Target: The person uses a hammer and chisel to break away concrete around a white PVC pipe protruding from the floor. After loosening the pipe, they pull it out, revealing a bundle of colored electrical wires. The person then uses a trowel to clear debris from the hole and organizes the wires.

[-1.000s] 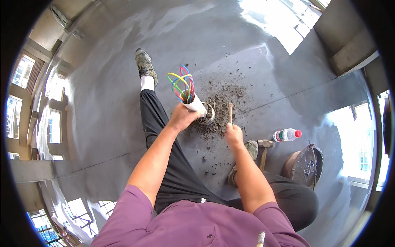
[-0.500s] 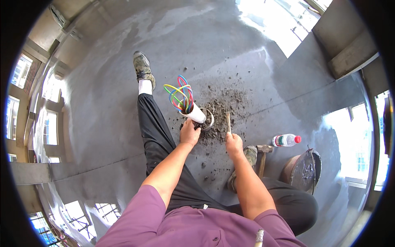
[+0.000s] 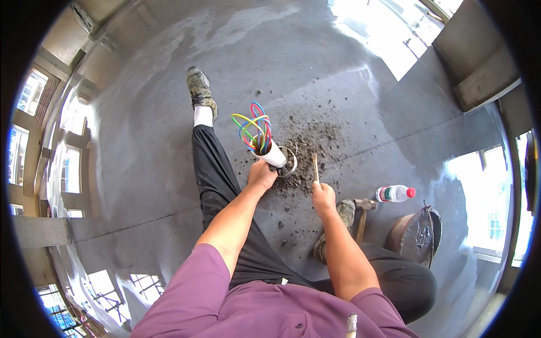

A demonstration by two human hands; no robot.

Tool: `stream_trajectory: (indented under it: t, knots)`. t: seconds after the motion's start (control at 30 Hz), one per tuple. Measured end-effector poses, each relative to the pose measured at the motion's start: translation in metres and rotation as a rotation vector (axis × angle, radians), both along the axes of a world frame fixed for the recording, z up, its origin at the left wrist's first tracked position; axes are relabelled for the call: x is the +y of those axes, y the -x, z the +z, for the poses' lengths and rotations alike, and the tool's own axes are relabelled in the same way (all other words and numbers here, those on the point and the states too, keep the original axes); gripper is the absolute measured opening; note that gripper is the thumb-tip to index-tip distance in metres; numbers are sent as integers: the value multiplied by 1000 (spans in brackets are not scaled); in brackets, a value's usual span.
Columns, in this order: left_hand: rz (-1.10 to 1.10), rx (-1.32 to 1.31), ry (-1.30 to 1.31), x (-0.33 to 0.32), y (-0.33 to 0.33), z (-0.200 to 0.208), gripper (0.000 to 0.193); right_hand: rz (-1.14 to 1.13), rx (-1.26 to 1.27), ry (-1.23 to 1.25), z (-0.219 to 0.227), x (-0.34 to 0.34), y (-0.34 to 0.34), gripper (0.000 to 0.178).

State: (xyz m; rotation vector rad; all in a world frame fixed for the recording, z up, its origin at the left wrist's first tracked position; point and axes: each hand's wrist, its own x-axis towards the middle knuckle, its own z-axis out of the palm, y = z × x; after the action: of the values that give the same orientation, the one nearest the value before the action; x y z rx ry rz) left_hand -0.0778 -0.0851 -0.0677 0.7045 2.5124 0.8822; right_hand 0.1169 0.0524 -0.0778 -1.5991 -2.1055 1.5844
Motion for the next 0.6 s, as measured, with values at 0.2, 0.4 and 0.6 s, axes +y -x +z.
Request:
stream_trajectory:
  t: [0.2,0.4,0.6]
  knots:
    - [214,-17,-40,-12,10,-2,19,-30,73,-39,-33,13,-10,41]
    - [191,84,-90,-34,21,-13,43,-21,76,-59,-41,14,-10,40]
    - [-184,-31,-134,7,26,-23,31,-4,94,17,-26,13,-12,40]
